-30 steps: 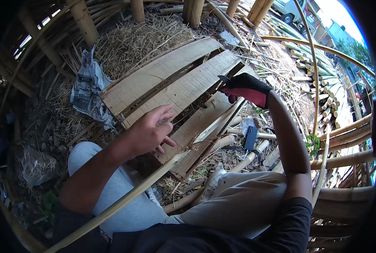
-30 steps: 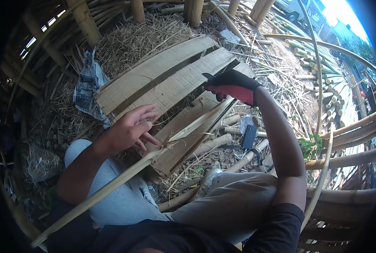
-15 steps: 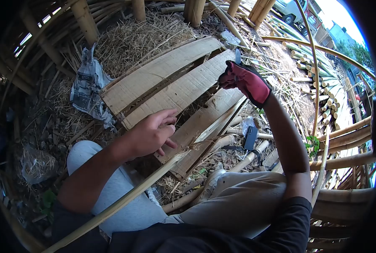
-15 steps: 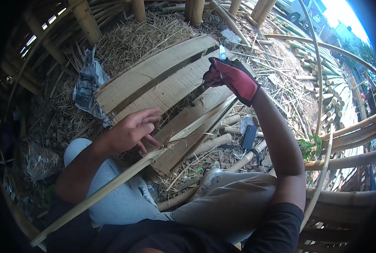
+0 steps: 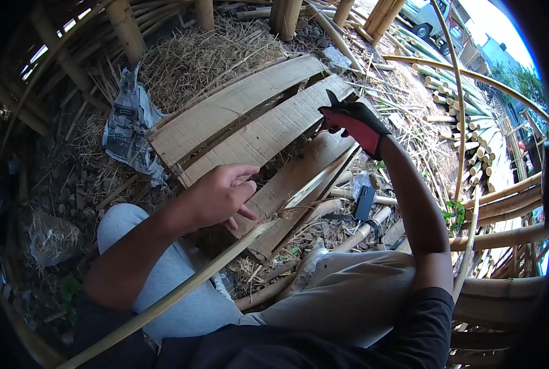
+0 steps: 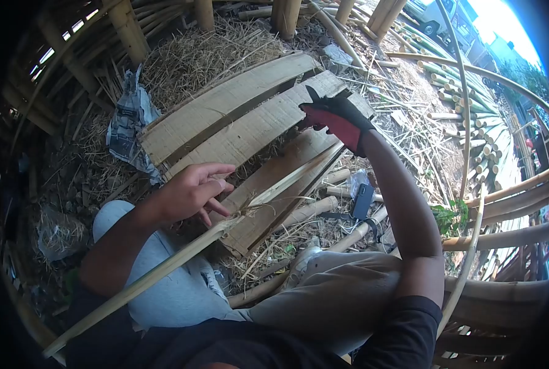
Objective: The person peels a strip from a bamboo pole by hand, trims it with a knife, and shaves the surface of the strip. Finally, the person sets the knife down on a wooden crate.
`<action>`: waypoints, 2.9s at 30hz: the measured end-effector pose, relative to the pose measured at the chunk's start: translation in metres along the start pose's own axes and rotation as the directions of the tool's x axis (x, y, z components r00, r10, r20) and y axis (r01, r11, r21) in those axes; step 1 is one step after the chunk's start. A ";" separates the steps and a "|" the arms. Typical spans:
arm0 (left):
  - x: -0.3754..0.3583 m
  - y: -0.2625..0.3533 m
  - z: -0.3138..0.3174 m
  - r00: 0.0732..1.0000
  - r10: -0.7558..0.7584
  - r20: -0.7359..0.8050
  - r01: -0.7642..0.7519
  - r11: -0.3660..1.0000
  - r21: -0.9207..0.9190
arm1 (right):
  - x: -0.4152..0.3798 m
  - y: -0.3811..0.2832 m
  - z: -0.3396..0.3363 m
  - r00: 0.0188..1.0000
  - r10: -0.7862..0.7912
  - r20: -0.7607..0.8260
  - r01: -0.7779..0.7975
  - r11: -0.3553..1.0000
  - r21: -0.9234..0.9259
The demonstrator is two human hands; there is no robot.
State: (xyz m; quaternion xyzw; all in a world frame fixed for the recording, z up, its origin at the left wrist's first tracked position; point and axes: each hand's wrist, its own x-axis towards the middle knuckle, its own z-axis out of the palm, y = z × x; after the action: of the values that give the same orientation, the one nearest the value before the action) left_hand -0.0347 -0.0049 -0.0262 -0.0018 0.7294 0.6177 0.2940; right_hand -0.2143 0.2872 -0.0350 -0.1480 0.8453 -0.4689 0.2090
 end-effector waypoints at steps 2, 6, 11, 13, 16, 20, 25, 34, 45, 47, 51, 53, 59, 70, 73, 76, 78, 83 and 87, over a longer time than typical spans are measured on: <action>-0.002 0.005 0.002 1.000 -0.005 -0.020 0.005 1.000 0.009 | 0.002 0.000 -0.003 0.999 0.042 -0.017 -0.042 0.999 0.007; 0.000 0.004 0.001 0.991 0.103 -0.085 -0.096 0.991 0.090 | -0.003 -0.005 0.000 0.997 0.038 0.068 -0.045 0.994 0.098; 0.005 -0.001 0.001 0.959 0.265 -0.099 -0.240 0.947 0.214 | -0.010 -0.018 0.014 0.975 -0.062 0.215 -0.001 0.961 0.278; 0.012 -0.010 0.002 0.862 0.494 -0.118 -0.418 0.822 0.386 | -0.015 -0.025 0.020 0.945 -0.131 0.300 0.025 0.942 0.334; 0.011 -0.008 0.006 0.830 0.554 -0.065 -0.475 0.764 0.436 | -0.027 -0.044 0.033 0.910 -0.178 0.374 0.025 0.925 0.380; 0.020 -0.014 0.010 0.764 0.644 -0.044 -0.607 0.741 0.287 | -0.030 -0.044 0.051 0.908 -0.235 0.347 0.045 0.878 0.476; 0.004 0.001 0.009 0.917 0.385 -0.107 -0.357 0.909 0.215 | -0.028 -0.051 0.054 0.939 -0.138 0.316 0.029 0.945 0.327; 0.001 -0.009 0.001 0.954 0.234 -0.185 -0.135 0.891 0.433 | -0.007 -0.022 0.018 0.979 -0.106 0.172 0.117 0.992 -0.051; -0.013 0.015 0.000 0.906 -0.235 0.351 0.292 0.949 -0.117 | 0.013 -0.003 0.008 0.998 -0.015 0.062 0.003 0.983 0.184; -0.025 0.026 0.014 0.830 -0.207 0.518 0.330 0.931 -0.158 | 0.007 -0.008 -0.002 0.995 -0.064 0.079 0.036 0.949 0.313; -0.027 0.013 0.018 0.873 -0.047 0.486 0.200 0.942 -0.268 | -0.025 -0.002 -0.037 0.865 -0.471 0.174 0.368 0.831 0.416; -0.030 0.014 0.009 0.864 -0.024 0.502 0.265 0.870 -0.416 | -0.032 0.023 -0.070 0.857 -0.460 0.233 0.242 0.758 0.606; -0.034 0.023 -0.012 0.885 0.075 0.459 0.296 0.672 -0.679 | -0.061 0.038 -0.054 0.917 -0.169 0.362 -0.039 0.865 0.501; -0.047 0.019 -0.022 0.907 0.089 0.411 0.273 0.619 -0.737 | -0.066 0.011 0.076 0.630 -0.180 0.756 -0.315 0.830 0.460; -0.048 0.020 -0.023 0.910 0.086 0.405 0.267 0.625 -0.733 | -0.027 0.053 0.026 0.928 -0.136 0.346 -0.130 0.753 0.645; -0.049 0.021 -0.022 0.914 0.104 0.392 0.241 0.637 -0.732 | 0.020 0.095 -0.042 0.978 0.064 -0.196 0.086 0.739 0.668; -0.048 0.020 -0.023 0.915 0.110 0.387 0.230 0.645 -0.729 | 0.028 0.104 -0.058 0.884 0.192 -0.426 0.133 0.770 0.624; -0.045 0.017 -0.032 0.904 0.132 0.407 0.237 0.638 -0.733 | -0.025 0.003 0.037 0.954 -0.152 0.259 -0.057 0.756 0.652; -0.046 0.020 -0.041 0.908 0.175 0.381 0.218 0.579 -0.785 | -0.069 -0.039 0.104 0.606 -0.199 0.770 -0.171 0.913 0.371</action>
State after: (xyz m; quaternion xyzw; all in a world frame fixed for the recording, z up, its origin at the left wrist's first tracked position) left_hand -0.0218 -0.0539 0.0139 -0.0129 0.2829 0.8639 0.4166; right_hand -0.1011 0.2221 -0.0364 -0.3002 0.5448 -0.5211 0.5844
